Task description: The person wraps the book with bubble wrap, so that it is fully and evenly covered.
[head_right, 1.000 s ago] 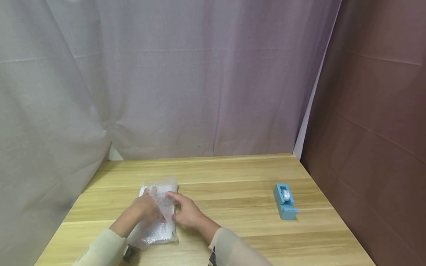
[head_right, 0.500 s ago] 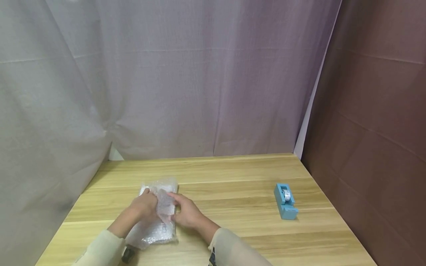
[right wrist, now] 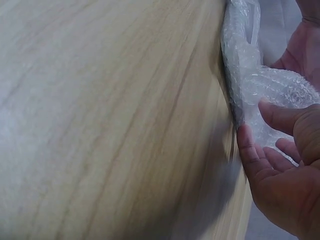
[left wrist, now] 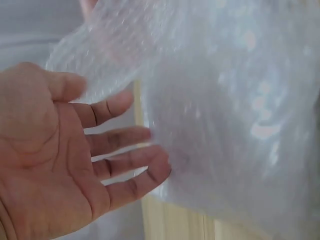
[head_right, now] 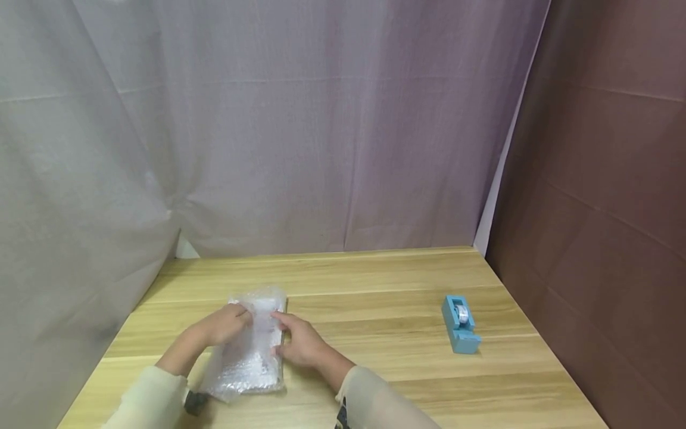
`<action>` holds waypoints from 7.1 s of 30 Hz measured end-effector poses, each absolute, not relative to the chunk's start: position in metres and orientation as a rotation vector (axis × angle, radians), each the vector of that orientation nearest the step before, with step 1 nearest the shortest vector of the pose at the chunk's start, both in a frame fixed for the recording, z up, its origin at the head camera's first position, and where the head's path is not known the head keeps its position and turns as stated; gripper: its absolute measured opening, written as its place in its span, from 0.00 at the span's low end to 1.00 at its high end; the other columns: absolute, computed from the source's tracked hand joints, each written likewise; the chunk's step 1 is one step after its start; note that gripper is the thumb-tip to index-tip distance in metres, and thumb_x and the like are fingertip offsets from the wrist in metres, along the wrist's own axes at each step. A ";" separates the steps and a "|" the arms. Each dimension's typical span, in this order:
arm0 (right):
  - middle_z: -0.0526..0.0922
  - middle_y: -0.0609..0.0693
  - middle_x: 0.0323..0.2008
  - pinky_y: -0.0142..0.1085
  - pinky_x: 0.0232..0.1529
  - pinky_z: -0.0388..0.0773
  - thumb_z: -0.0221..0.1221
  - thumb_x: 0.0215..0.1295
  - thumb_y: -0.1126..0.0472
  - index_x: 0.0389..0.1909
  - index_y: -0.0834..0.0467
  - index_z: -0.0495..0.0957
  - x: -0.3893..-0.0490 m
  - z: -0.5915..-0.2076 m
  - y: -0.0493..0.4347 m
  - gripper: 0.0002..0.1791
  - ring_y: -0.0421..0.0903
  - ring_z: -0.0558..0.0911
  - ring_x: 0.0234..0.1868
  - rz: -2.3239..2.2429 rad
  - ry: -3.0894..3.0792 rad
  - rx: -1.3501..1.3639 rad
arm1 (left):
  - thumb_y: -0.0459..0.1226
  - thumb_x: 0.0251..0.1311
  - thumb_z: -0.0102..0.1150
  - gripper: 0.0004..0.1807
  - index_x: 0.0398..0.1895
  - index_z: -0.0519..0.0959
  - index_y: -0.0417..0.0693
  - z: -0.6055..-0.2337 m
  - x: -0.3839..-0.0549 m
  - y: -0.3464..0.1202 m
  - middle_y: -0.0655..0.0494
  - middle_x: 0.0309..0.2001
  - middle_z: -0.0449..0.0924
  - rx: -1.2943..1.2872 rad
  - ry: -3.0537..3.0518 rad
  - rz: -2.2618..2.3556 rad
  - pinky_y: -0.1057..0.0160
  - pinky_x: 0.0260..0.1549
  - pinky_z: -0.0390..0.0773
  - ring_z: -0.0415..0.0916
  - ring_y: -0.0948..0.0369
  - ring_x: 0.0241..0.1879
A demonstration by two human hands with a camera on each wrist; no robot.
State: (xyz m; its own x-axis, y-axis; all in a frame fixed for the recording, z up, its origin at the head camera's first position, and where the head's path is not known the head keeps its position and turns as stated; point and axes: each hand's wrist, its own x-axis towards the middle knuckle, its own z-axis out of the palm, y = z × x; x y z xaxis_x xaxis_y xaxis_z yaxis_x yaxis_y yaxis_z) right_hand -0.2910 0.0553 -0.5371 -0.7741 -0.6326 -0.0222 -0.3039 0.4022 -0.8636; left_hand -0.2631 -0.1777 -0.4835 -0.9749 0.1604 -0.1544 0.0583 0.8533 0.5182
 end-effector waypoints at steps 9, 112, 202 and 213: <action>0.83 0.63 0.71 0.59 0.79 0.75 0.75 0.65 0.66 0.83 0.53 0.69 -0.291 -0.532 0.055 0.46 0.63 0.80 0.75 -1.251 2.357 -0.829 | 0.74 0.80 0.24 0.49 0.55 0.81 0.42 -0.476 -0.265 -0.187 0.41 0.55 0.83 -0.084 2.609 1.138 0.51 0.36 0.82 0.82 0.46 0.42; 0.45 0.54 0.92 0.73 0.74 0.68 0.56 0.79 0.38 0.86 0.22 0.57 -0.292 -0.523 0.044 0.38 0.67 0.61 0.82 -0.308 2.625 -1.091 | 0.18 0.56 0.67 0.43 0.77 0.72 0.50 -0.510 -0.267 -0.190 0.36 0.63 0.73 0.276 3.200 0.630 0.38 0.50 0.89 0.76 0.37 0.57; 0.43 0.53 0.92 0.76 0.77 0.65 0.59 0.78 0.38 0.85 0.22 0.59 -0.296 -0.527 0.050 0.38 0.64 0.65 0.78 -0.306 2.627 -1.091 | 0.56 0.61 0.77 0.50 0.84 0.70 0.50 -0.507 -0.249 -0.221 0.38 0.88 0.55 0.530 2.781 0.703 0.23 0.78 0.62 0.57 0.31 0.85; 0.48 0.53 0.92 0.59 0.64 0.75 0.61 0.76 0.37 0.84 0.22 0.62 -0.298 -0.528 0.051 0.38 0.50 0.69 0.59 -0.337 2.650 -1.132 | 0.53 0.60 0.78 0.49 0.83 0.71 0.49 -0.507 -0.249 -0.218 0.38 0.87 0.56 0.500 2.776 0.720 0.24 0.79 0.61 0.57 0.31 0.84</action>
